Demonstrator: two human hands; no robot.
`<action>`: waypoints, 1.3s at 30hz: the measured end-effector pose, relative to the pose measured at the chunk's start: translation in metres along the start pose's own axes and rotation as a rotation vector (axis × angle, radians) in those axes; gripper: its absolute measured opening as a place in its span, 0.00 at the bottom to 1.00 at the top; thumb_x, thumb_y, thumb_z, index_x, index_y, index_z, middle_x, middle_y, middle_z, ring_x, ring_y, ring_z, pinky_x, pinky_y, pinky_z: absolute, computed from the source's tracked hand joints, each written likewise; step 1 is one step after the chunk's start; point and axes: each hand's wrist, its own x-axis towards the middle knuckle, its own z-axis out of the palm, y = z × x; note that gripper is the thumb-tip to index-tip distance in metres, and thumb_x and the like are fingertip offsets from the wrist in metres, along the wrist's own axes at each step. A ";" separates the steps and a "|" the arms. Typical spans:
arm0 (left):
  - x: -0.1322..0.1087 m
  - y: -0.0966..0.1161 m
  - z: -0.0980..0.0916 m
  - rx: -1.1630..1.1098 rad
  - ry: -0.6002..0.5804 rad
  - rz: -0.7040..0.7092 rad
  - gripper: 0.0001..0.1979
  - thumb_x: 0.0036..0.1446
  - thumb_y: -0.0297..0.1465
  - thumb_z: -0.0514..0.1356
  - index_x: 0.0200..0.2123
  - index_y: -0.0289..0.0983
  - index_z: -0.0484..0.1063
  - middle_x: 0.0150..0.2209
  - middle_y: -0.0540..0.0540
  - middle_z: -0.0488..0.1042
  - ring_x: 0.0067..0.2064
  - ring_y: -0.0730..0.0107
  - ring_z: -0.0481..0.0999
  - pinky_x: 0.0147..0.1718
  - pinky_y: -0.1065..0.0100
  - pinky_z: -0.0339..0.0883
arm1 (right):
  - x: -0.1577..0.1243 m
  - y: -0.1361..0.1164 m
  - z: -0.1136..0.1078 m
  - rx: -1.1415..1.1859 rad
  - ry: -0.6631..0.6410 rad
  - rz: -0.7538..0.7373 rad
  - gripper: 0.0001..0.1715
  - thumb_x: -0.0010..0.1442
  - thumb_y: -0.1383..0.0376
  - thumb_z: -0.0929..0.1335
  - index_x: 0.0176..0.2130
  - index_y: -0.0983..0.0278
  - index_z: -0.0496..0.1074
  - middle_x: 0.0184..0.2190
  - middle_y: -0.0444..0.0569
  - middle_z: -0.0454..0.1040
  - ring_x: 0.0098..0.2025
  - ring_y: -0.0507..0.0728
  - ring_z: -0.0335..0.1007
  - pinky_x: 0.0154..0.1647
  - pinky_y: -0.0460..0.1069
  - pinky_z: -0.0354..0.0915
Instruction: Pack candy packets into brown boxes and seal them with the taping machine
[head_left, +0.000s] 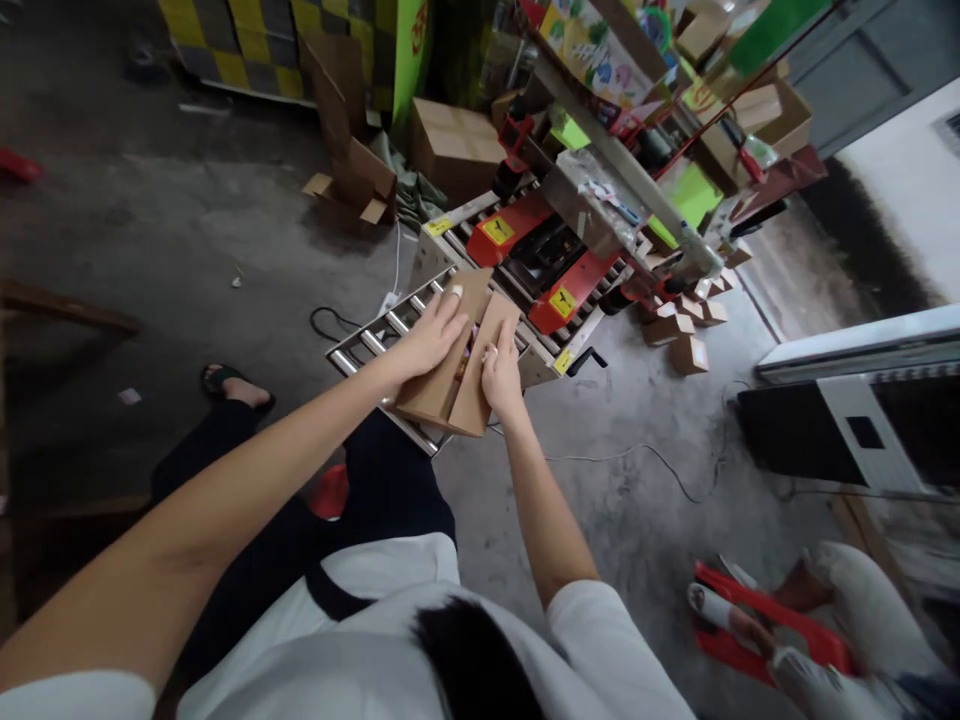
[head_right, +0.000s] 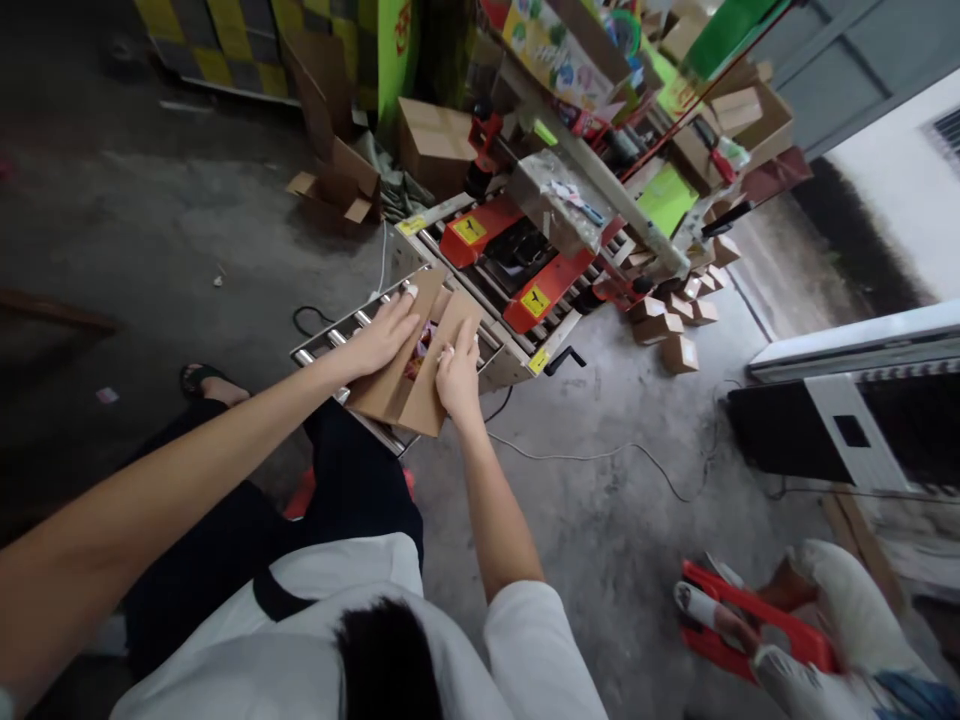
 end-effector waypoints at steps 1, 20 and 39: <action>-0.005 0.001 0.004 0.148 -0.060 0.017 0.32 0.69 0.50 0.49 0.68 0.39 0.62 0.73 0.34 0.53 0.70 0.44 0.62 0.66 0.47 0.60 | 0.000 0.002 0.001 0.010 -0.005 -0.016 0.40 0.71 0.59 0.50 0.76 0.68 0.33 0.73 0.67 0.49 0.74 0.66 0.48 0.68 0.66 0.58; 0.011 -0.007 -0.004 0.115 -0.169 0.034 0.28 0.66 0.35 0.55 0.68 0.39 0.63 0.72 0.35 0.51 0.73 0.44 0.53 0.71 0.46 0.52 | -0.076 -0.072 0.008 -0.380 -0.148 -0.313 0.59 0.60 0.50 0.71 0.74 0.75 0.43 0.75 0.72 0.39 0.76 0.78 0.34 0.70 0.79 0.33; -0.404 -0.124 -0.312 0.258 1.843 -0.284 0.07 0.70 0.36 0.47 0.39 0.39 0.54 0.38 0.51 0.64 0.32 0.79 0.69 0.32 0.73 0.68 | -0.069 -0.207 0.100 0.143 -0.493 -0.751 0.17 0.64 0.61 0.71 0.51 0.61 0.79 0.54 0.56 0.78 0.57 0.61 0.74 0.62 0.56 0.68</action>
